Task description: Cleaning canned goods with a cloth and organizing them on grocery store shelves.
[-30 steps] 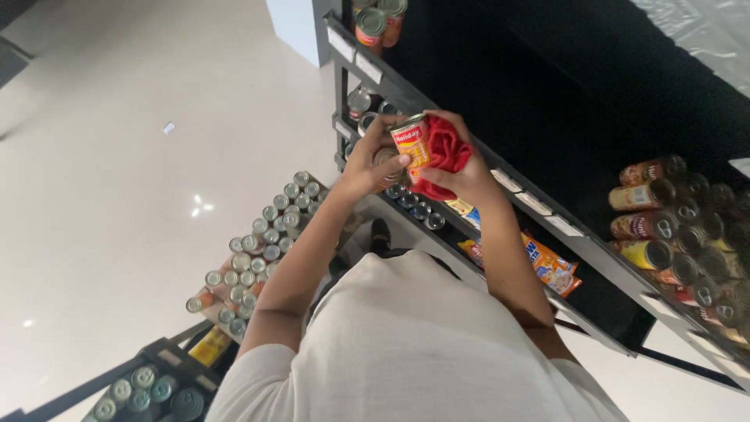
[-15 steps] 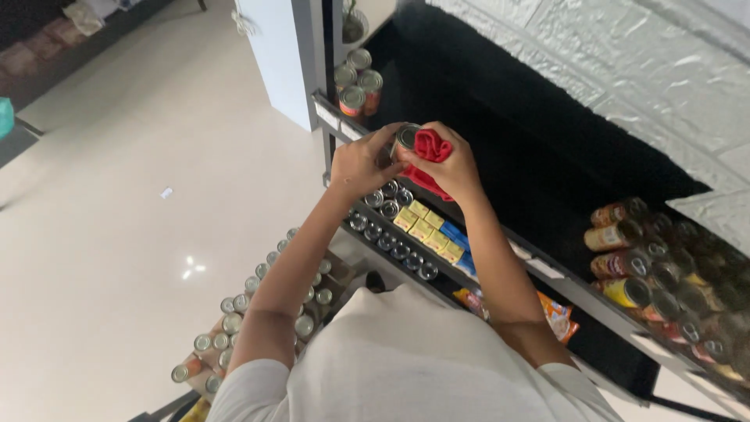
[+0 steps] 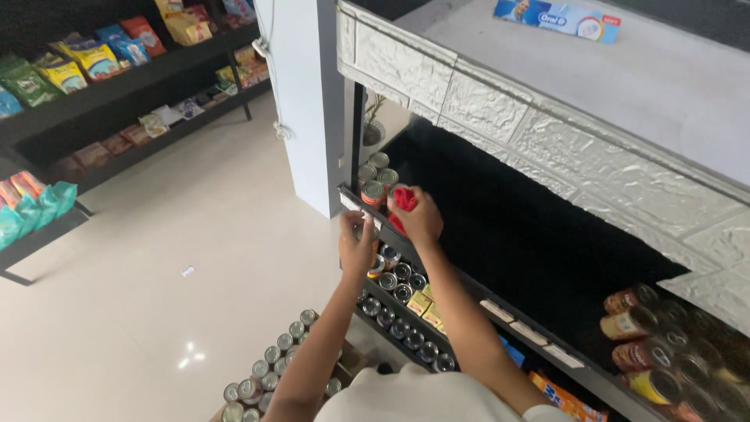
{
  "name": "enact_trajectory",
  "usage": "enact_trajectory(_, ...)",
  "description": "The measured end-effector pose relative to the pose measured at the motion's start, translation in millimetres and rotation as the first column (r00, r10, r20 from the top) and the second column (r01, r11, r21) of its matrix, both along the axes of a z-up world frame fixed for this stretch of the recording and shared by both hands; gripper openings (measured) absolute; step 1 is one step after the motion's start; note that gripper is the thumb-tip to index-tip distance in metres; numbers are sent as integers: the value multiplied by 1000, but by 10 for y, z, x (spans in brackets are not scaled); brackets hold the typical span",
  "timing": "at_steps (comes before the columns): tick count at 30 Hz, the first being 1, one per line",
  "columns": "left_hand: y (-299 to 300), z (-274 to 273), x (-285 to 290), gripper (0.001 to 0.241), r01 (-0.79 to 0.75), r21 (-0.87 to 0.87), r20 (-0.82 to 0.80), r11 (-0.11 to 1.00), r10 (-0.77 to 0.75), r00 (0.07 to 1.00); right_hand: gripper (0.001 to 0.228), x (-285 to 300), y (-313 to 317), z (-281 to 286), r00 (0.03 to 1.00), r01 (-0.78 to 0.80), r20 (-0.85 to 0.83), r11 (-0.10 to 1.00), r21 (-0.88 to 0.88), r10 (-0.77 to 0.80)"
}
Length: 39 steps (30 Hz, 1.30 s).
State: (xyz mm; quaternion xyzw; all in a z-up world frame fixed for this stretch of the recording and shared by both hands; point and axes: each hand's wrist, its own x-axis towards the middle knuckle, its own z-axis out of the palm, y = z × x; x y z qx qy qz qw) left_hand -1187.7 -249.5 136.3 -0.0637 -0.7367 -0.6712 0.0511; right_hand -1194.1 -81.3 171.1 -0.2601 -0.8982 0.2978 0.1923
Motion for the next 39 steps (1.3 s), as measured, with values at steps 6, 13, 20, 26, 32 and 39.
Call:
enact_trajectory(6, -49, -189, 20, 33, 40, 180, -33, 983, -34, 999, 71, 122, 43, 10, 937, -334, -153, 934, -126, 314)
enact_trajectory(13, -192, 464, 411, 82, 8, 553, 379, 833, -260, 888, 47, 920, -541, 132, 663, -501, -633, 865, 21, 400)
enact_trajectory(20, -324, 270, 486, 74, 120, 741, 252, 661, -439, 863, 73, 1280, -1006, -92, 878, -389, -460, 761, -519, 134)
enact_trajectory(26, -486, 370, 690, 62, 289, 885, -7, 364, -611, 792, 31, 1194, -946, 102, 732, -485, -672, 779, -398, 112)
enact_trajectory(32, -509, -62, 647, 58, 284, 735, 121, 615, -532, 838, 36, 1068, -833, 34, 560, -474, -780, 880, -27, 278)
enact_trajectory(39, -407, 199, 849, 101, 176, 667, 368, 724, -525, 767, 27, 976, -820, 310, 677, -680, -485, 721, -128, 553)
